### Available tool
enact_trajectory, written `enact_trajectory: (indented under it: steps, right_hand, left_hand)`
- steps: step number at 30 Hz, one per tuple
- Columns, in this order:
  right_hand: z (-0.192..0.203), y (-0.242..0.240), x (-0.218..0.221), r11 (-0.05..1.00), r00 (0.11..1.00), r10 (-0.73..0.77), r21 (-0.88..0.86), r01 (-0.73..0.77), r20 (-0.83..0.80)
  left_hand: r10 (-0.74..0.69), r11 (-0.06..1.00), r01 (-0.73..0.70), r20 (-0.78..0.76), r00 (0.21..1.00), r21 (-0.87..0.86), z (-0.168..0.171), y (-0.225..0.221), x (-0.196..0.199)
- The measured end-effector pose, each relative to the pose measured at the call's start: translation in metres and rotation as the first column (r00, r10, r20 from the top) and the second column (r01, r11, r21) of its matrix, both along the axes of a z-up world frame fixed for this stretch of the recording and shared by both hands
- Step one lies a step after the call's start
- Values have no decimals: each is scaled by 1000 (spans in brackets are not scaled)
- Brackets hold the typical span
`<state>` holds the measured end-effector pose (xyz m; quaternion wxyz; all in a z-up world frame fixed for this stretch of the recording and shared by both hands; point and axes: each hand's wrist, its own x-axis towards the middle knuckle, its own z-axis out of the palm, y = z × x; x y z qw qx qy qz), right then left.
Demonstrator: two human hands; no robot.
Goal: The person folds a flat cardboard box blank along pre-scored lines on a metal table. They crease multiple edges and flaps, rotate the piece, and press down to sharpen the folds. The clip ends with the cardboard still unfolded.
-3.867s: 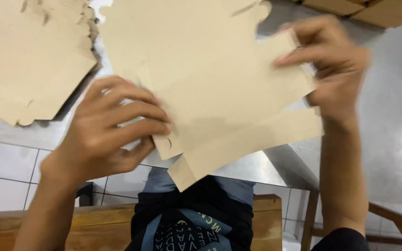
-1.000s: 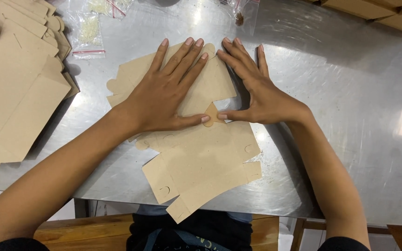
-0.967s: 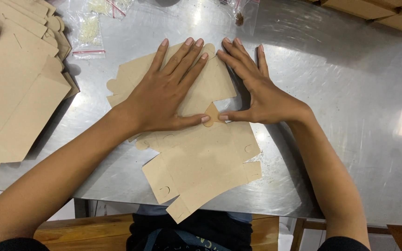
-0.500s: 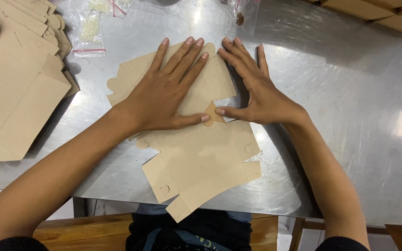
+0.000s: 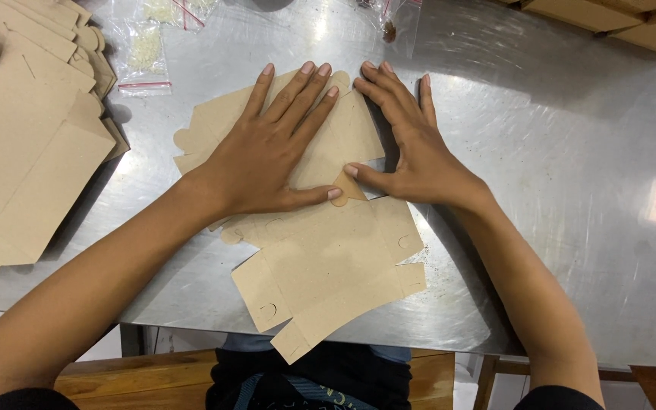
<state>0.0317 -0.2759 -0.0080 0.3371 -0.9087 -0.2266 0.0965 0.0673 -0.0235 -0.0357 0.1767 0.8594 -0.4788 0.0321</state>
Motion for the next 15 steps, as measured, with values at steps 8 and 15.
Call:
enact_trajectory:
  steps: [8, 15]
  right_hand:
    - [13, -8, 6, 992, 988, 118, -36, -122, -100]
    - [9, -15, 9, 975, 974, 203, -72, -211, -104]
  left_hand:
    - [-11, 1000, 11, -10, 1000, -9, -1, 0, 1]
    - [-7, 1000, 7, -5, 1000, -1, -1, 1, 1]
